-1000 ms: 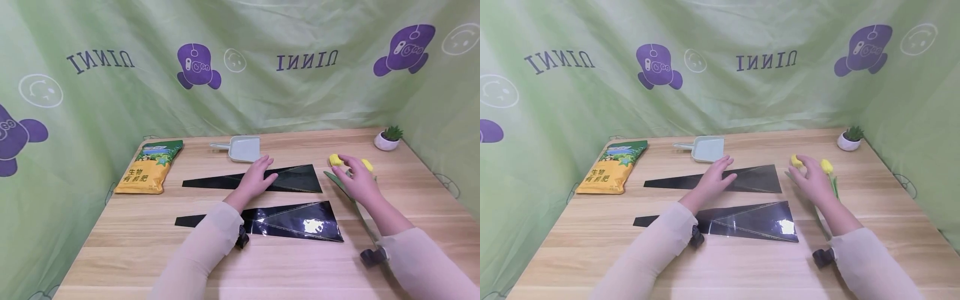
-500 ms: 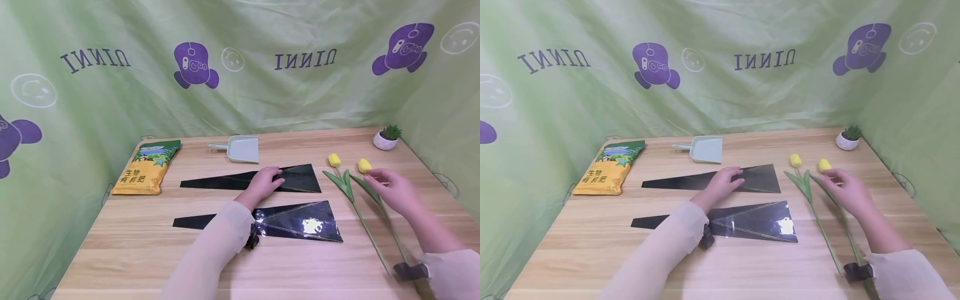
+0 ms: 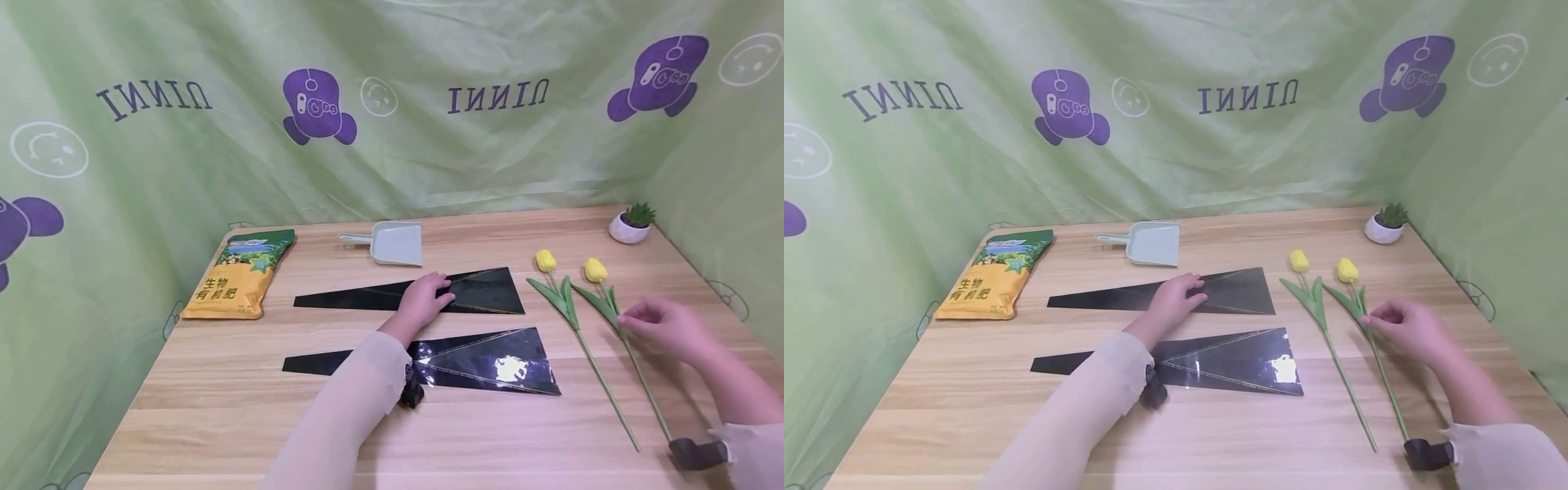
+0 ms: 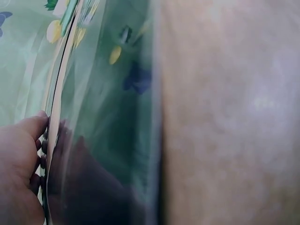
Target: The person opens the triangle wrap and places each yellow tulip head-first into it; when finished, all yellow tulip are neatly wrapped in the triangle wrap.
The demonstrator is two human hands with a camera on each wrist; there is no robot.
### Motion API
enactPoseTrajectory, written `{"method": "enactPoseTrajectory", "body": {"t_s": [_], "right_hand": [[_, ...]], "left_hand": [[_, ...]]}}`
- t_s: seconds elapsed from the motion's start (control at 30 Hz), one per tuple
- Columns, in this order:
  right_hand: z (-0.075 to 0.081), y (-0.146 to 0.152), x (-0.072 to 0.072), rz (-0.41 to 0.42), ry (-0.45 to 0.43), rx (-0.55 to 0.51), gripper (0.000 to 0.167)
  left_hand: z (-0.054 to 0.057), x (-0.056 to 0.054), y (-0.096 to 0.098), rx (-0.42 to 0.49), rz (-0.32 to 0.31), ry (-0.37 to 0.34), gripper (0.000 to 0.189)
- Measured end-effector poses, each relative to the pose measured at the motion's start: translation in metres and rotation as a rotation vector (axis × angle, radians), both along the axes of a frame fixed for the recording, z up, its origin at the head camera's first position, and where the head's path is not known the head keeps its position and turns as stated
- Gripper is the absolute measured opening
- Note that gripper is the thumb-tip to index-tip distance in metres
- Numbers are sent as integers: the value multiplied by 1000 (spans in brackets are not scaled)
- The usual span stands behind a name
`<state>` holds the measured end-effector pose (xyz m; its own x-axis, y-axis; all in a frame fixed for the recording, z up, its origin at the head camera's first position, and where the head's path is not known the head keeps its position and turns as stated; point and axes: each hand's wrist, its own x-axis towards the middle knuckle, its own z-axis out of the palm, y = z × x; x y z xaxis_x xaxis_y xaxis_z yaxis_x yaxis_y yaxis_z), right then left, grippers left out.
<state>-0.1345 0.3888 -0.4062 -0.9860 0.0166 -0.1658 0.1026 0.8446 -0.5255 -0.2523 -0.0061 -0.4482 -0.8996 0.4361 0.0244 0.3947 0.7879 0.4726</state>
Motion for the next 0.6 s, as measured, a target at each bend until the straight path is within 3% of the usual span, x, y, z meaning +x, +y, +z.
{"method": "enactPoseTrajectory", "body": {"t_s": [0.43, 0.6], "right_hand": [[-5, 5, 0, 36, -169, 95, 44], [-5, 3, -1, 38, -196, 84, 43]], "left_hand": [[2, 2, -1, -23, 47, 19, 32], [4, 3, 0, -16, 43, -15, 34]]}}
